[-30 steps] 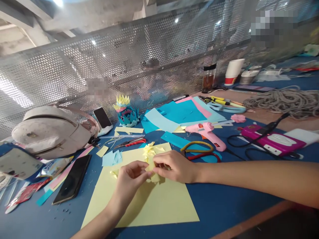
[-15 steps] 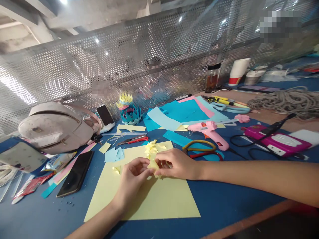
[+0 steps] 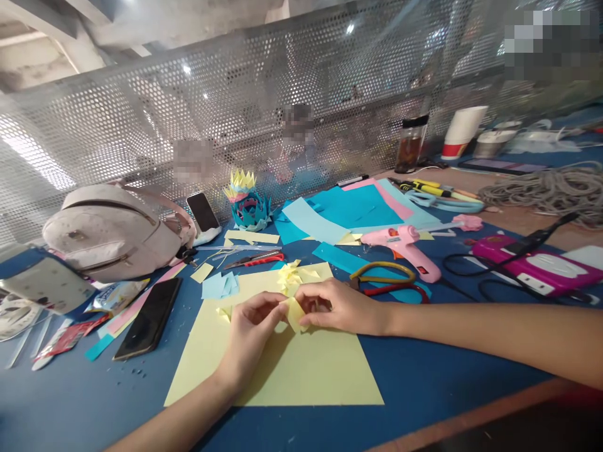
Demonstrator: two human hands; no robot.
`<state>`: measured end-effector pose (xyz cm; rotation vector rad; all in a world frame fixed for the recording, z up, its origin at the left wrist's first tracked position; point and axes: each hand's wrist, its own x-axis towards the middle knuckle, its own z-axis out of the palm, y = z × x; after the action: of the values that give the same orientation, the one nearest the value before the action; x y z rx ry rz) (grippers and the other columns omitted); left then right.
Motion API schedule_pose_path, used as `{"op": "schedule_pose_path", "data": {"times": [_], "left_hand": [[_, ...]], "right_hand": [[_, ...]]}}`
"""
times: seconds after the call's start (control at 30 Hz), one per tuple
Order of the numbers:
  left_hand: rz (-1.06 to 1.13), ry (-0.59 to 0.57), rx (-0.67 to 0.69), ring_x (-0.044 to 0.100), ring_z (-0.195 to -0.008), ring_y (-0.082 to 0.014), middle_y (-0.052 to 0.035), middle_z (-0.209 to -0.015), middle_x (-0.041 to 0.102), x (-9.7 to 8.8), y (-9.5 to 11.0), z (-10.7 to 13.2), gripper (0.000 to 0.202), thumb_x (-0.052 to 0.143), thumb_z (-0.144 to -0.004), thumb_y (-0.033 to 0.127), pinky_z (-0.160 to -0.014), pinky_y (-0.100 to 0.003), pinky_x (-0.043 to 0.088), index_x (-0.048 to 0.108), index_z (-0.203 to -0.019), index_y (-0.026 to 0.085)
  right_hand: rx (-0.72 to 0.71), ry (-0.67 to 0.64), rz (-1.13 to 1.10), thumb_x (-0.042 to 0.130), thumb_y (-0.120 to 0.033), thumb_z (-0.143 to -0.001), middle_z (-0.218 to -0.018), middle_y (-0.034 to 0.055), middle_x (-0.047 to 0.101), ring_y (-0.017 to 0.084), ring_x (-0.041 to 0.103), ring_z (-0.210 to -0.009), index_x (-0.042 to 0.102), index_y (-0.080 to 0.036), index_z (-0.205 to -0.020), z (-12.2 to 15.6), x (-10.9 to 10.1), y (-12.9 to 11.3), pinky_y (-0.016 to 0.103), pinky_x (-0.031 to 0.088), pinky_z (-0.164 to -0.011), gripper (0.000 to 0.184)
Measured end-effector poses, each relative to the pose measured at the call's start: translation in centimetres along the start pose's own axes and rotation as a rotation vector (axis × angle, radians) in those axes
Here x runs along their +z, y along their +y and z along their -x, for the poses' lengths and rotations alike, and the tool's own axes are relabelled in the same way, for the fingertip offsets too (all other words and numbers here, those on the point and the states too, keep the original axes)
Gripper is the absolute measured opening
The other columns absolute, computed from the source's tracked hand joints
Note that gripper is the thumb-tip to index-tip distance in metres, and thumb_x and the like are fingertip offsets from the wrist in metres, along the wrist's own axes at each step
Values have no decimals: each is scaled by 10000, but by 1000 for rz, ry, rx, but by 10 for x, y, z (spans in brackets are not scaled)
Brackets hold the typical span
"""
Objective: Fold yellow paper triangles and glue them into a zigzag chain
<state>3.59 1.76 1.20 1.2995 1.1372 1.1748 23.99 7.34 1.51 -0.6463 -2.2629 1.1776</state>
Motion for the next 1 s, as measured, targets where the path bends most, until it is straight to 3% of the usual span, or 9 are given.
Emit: {"op": "schedule_pose_path", "data": {"times": [0.37,0.5,0.6,0.8,1.0], "left_hand": [[-27,-21,90,676,-860,-214,-69,-900,757,-1,3,1,188,755,-798,341,-776,-272,531,817,-886,187],[-20,-29,15,669,-786,-190,-43,-810,737,2,-1,0,176,810,-708,265,-727,-252,525,789,-860,178],[-44,-11,-33,650,-742,-164,-40,-783,730,3,-3,0,145,795,-721,256,-697,-234,508,767,-830,165],[-60,2,-43,591,-640,-125,-27,-691,700,2,-2,1,173,802,-729,312,-605,-207,462,744,-765,153],[-60,11,-45,604,-643,-129,-29,-697,708,2,-2,1,185,812,-715,327,-611,-210,476,747,-752,158]], "right_hand": [[41,40,40,763,-363,-832,-713,-14,628,116,539,-631,668,-161,-858,-2,1,3,220,378,-559,225],[22,13,35,744,-355,-850,-704,-18,620,108,536,-628,659,-156,-825,-2,2,3,218,377,-569,217],[22,-13,55,772,-381,-823,-680,-23,606,109,532,-620,647,-155,-796,-1,1,2,216,371,-566,260],[-51,-65,125,570,-423,-969,-678,-9,555,97,445,-594,607,-146,-776,0,-1,2,214,311,-535,340],[-45,-67,154,568,-381,-962,-676,-12,528,101,432,-594,589,-153,-773,1,-2,0,212,303,-538,297]]}}
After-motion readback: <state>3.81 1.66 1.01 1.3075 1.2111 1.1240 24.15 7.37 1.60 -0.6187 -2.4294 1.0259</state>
